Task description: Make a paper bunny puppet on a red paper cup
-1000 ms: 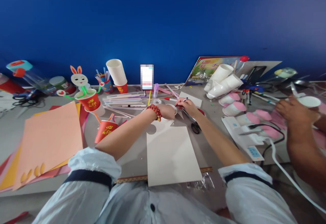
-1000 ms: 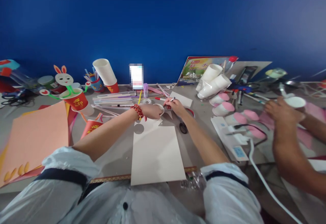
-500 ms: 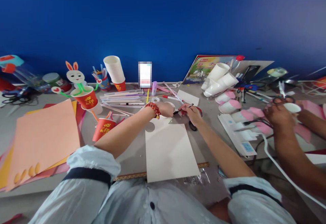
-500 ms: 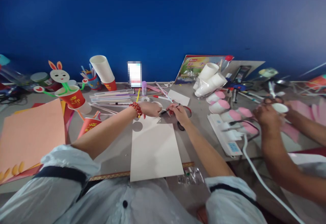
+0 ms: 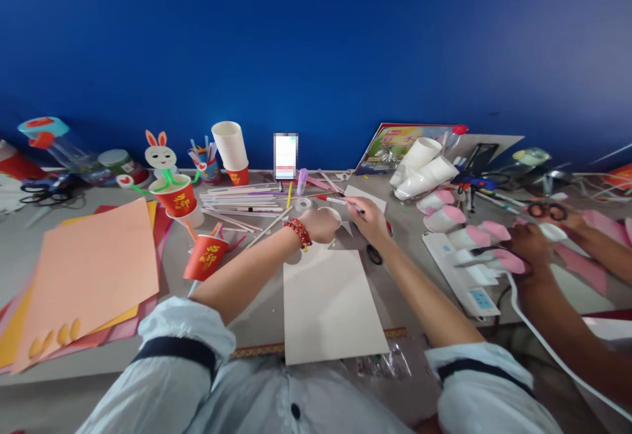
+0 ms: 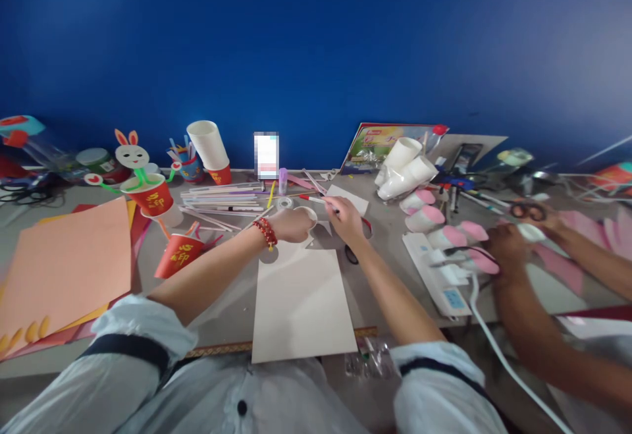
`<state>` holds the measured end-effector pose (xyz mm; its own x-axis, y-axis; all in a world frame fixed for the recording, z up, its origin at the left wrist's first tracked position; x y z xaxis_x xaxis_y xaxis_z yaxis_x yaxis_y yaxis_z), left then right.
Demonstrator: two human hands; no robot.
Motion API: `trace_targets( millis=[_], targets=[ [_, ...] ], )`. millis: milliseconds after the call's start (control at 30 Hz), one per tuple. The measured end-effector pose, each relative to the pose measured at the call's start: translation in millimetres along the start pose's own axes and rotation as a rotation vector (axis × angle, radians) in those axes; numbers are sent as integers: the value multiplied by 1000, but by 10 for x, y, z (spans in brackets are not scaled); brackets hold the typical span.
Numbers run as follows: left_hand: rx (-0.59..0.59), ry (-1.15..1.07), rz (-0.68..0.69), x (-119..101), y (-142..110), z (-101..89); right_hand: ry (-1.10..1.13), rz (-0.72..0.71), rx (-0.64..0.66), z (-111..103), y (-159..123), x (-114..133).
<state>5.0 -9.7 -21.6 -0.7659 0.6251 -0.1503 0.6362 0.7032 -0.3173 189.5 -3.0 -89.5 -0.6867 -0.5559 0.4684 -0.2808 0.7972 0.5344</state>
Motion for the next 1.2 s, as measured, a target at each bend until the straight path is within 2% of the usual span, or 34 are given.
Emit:
trace_targets(
  millis=[133,367,500,633,733,867,967,1067,1200],
  targets=[
    [-218,5,-85,124,-242,-27,-124,-122,133,211,168,38],
    [-432,13,-326,927,-680,-288,-246,-242,252,488,249,89],
    [-530,15,-339,1128,-833,-305,-257,-284,296,533,169,138],
    [-509,16,-284,1097,-864,-205,-236,-295,314,484,109,132],
    [-494,6,-284,1034,-830,-141,-216,-258,280,411,71,183],
    [-458,-16,-196,857,-739,-84,-86,-200,197,370,2,481],
    [-439,-22,-53,672,-678,-40,196,-107,177,427,-20,739],
    [-481,-70,16,560,-653,15,241,-18,91,493,28,820],
    [-625,-195,55,561,-673,92,278,17,76,558,132,651]
  ],
)
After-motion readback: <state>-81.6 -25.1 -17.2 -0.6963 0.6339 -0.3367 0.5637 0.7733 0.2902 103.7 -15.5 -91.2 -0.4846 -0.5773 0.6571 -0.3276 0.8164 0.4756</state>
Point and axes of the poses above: each hand's wrist, its own y-axis towards the middle knuckle, its own z-axis out of the palm, x = y × z, the point moved 2 cm from there along y, towards the middle knuckle, and after that the axes turned 12 degrees about -z, right-handed, at the moved point
